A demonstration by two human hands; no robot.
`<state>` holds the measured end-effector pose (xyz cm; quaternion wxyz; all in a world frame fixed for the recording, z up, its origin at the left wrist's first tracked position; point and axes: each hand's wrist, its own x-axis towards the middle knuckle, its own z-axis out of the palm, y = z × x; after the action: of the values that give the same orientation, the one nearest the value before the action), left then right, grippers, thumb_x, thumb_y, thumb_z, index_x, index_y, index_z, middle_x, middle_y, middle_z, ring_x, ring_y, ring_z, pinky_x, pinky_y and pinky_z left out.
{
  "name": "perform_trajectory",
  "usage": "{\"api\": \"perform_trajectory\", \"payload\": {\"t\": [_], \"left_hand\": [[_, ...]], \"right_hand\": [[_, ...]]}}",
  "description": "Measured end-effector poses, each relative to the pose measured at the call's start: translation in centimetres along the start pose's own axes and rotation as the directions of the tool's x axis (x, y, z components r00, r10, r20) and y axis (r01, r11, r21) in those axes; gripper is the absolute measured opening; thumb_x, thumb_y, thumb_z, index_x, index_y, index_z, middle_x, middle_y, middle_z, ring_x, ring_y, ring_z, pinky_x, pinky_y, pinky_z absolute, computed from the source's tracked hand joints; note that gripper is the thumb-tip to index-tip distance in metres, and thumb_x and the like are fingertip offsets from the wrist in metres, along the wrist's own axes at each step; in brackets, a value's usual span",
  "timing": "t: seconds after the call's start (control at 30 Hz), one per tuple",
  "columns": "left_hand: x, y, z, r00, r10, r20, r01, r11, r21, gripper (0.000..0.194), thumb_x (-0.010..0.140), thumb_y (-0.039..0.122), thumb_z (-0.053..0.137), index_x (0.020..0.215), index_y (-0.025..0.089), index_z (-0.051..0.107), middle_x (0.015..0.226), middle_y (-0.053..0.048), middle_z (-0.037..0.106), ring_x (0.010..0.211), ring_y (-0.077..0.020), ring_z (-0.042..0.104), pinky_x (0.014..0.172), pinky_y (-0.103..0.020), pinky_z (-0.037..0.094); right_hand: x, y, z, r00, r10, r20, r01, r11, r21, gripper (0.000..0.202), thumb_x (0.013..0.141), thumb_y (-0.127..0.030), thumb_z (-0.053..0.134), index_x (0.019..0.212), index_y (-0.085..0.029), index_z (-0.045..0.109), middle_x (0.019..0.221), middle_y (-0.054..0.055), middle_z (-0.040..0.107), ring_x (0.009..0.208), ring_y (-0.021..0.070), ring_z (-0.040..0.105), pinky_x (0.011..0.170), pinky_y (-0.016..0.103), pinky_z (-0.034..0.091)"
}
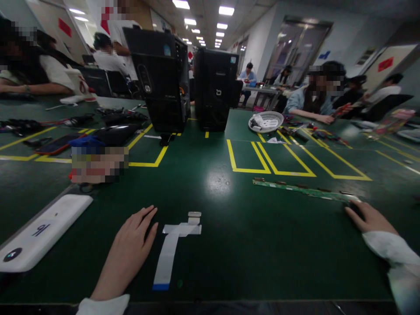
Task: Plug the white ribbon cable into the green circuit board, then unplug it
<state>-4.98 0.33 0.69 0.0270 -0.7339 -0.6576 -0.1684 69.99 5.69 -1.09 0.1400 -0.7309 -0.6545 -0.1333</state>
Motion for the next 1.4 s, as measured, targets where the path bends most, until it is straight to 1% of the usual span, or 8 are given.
{"api": "perform_trajectory", "payload": {"t": [0.1, 0.23, 0.4, 0.6, 0.87, 1.1, 1.3, 1.4], "left_hand": [[0.0, -0.3, 0.2, 1.0, 0.011, -0.004, -0.011, 1.0, -0.006, 0.056, 0.094, 0.048, 0.036, 0.133, 0.013, 0.056, 0.137, -0.016, 0.057, 0.124, -0.0323, 0.054, 0.103, -0.055, 0.045], [0.0, -0.4, 0.3, 1.0, 0.004, 0.005, -0.004, 1.0, -0.003, 0.056, 0.094, 0.048, 0.036, 0.133, 0.013, 0.056, 0.137, -0.017, 0.056, 0.123, -0.0336, 0.055, 0.1, -0.056, 0.047], [0.0, -0.2, 0.3, 0.999, 0.037, -0.024, -0.037, 0.999, -0.003, 0.056, 0.094, 0.046, 0.035, 0.132, 0.011, 0.057, 0.135, -0.017, 0.057, 0.123, -0.0327, 0.054, 0.105, -0.054, 0.044], [0.1, 0.1, 0.0, 0.999, 0.031, -0.034, -0.031, 0.999, -0.011, 0.056, 0.095, 0.045, 0.034, 0.131, 0.01, 0.058, 0.135, -0.018, 0.058, 0.123, -0.0325, 0.055, 0.105, -0.053, 0.044], [0.0, -0.2, 0.2, 0.999, 0.034, -0.02, -0.034, 0.999, 0.002, 0.056, 0.095, 0.047, 0.034, 0.132, 0.01, 0.056, 0.136, -0.017, 0.057, 0.124, -0.0318, 0.054, 0.105, -0.052, 0.044], [0.0, 0.0, 0.1, 1.0, 0.028, -0.013, -0.028, 1.0, 0.011, 0.057, 0.096, 0.047, 0.033, 0.132, 0.01, 0.057, 0.135, -0.018, 0.057, 0.123, -0.0325, 0.054, 0.104, -0.053, 0.045], [0.1, -0.1, 0.1, 0.999, 0.022, -0.024, -0.022, 1.0, -0.021, 0.056, 0.095, 0.047, 0.035, 0.133, 0.011, 0.056, 0.135, -0.018, 0.057, 0.123, -0.0329, 0.055, 0.104, -0.054, 0.045], [0.1, 0.1, -0.1, 0.998, 0.027, -0.053, -0.031, 0.997, -0.068, 0.052, 0.096, 0.046, 0.036, 0.135, 0.016, 0.054, 0.136, -0.016, 0.057, 0.125, -0.0313, 0.053, 0.105, -0.053, 0.043]], "right_hand": [[0.1, -3.3, -0.5, 0.996, 0.016, 0.09, -0.028, 0.991, 0.132, 0.074, 0.08, -0.073, 0.034, 0.115, -0.013, 0.062, 0.119, 0.03, 0.061, 0.121, 0.0401, 0.053, 0.101, 0.051, 0.042], [0.3, -8.4, -0.5, 0.989, -0.101, 0.106, 0.071, 0.964, 0.255, 0.051, 0.084, -0.051, 0.044, 0.12, -0.019, 0.058, 0.129, 0.024, 0.057, 0.129, 0.0341, 0.049, 0.108, 0.047, 0.038], [1.4, -14.7, 1.0, 0.947, -0.317, 0.059, 0.282, 0.903, 0.323, 0.055, 0.089, -0.05, 0.04, 0.133, -0.018, 0.052, 0.131, 0.018, 0.054, 0.128, 0.0308, 0.049, 0.109, 0.051, 0.039], [2.8, -23.6, 2.5, 0.814, -0.574, -0.086, 0.562, 0.743, 0.362, 0.052, 0.092, -0.041, 0.042, 0.137, -0.016, 0.049, 0.135, 0.017, 0.05, 0.129, 0.0289, 0.046, 0.108, 0.052, 0.04], [0.5, -34.7, 0.5, 0.79, -0.599, -0.131, 0.599, 0.71, 0.371, 0.049, 0.092, -0.033, 0.043, 0.137, -0.014, 0.048, 0.136, 0.02, 0.043, 0.121, 0.0316, 0.048, 0.102, 0.053, 0.044], [-0.9, -38.3, -1.0, 0.812, -0.566, -0.14, 0.58, 0.762, 0.288, 0.046, 0.093, -0.038, 0.045, 0.133, -0.017, 0.052, 0.141, 0.019, 0.043, 0.127, 0.0347, 0.045, 0.107, 0.059, 0.037], [0.0, -39.6, 0.2, 0.736, -0.659, -0.156, 0.661, 0.649, 0.377, 0.047, 0.097, -0.038, 0.039, 0.136, -0.015, 0.05, 0.143, 0.018, 0.044, 0.136, 0.0304, 0.037, 0.112, 0.055, 0.035], [0.3, -40.2, 0.7, 0.736, -0.667, -0.116, 0.648, 0.645, 0.405, 0.05, 0.097, -0.039, 0.04, 0.139, -0.015, 0.047, 0.142, 0.017, 0.046, 0.135, 0.0304, 0.039, 0.112, 0.056, 0.034]]}}
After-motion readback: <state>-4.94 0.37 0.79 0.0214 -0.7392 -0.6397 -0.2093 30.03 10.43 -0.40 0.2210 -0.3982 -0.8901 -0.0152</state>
